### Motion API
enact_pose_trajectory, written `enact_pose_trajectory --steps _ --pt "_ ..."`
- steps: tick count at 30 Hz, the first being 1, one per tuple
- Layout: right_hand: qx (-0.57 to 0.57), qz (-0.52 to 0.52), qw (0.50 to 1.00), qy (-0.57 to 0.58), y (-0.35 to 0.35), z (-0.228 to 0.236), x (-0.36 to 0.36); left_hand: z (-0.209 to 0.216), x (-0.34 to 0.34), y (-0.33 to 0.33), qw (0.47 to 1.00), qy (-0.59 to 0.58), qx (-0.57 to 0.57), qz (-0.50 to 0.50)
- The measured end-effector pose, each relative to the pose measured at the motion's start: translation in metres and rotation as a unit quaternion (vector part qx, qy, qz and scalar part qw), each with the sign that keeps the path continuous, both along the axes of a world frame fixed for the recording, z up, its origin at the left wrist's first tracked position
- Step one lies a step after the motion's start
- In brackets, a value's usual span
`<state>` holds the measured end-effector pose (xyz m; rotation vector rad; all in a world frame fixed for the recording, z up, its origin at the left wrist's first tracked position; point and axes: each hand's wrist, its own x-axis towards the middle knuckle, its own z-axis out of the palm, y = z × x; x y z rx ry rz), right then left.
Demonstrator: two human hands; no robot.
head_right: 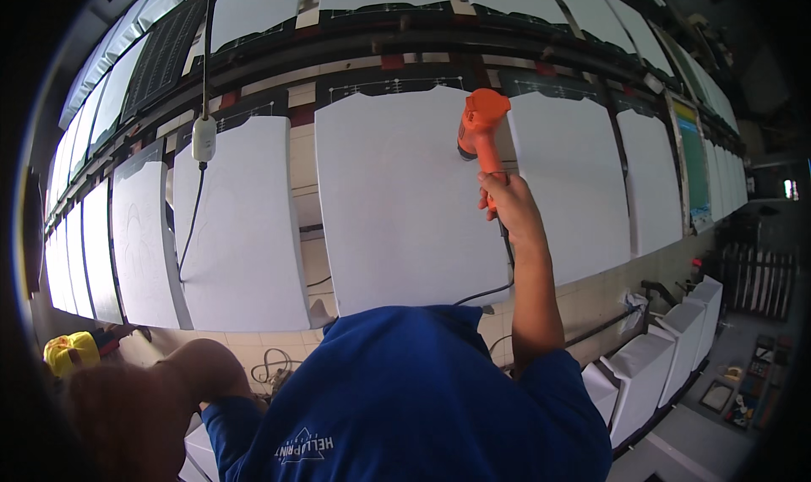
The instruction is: The person uses an orange heat gun to apply heat to a white t-shirt hanging on a drying rack. They move the heat gun across the surface of the shirt while holding the garment steady with their left hand.
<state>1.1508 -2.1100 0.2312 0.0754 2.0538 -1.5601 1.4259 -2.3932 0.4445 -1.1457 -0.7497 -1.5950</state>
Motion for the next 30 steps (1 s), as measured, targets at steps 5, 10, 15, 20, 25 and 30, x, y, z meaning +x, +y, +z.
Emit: enact_pose_trajectory --steps 5,10,15,20,25,30 --pt "-0.032 0.049 0.996 -0.069 -0.004 0.014 0.012 -0.069 -0.06 0.039 0.914 -0.319 -0.207 0.141" --pt "-0.007 0.084 0.995 -0.045 -0.001 0.004 0.027 -0.057 -0.092 0.105 0.924 -0.287 -0.248 0.05" --pt "0.008 0.054 0.997 -0.049 0.013 0.014 0.03 -0.017 -0.109 0.139 0.951 -0.231 -0.191 0.08" --pt "0.007 0.033 0.998 -0.049 0.031 0.015 0.031 -0.008 -0.112 0.169 0.964 -0.196 -0.153 0.098" --pt "0.023 0.042 0.998 -0.051 0.031 0.017 0.033 -0.046 -0.073 0.199 0.971 -0.203 -0.107 0.064" --pt "-0.001 0.024 1.0 -0.011 0.023 0.008 0.031 -0.058 -0.059 0.138 0.912 -0.137 -0.367 0.12"
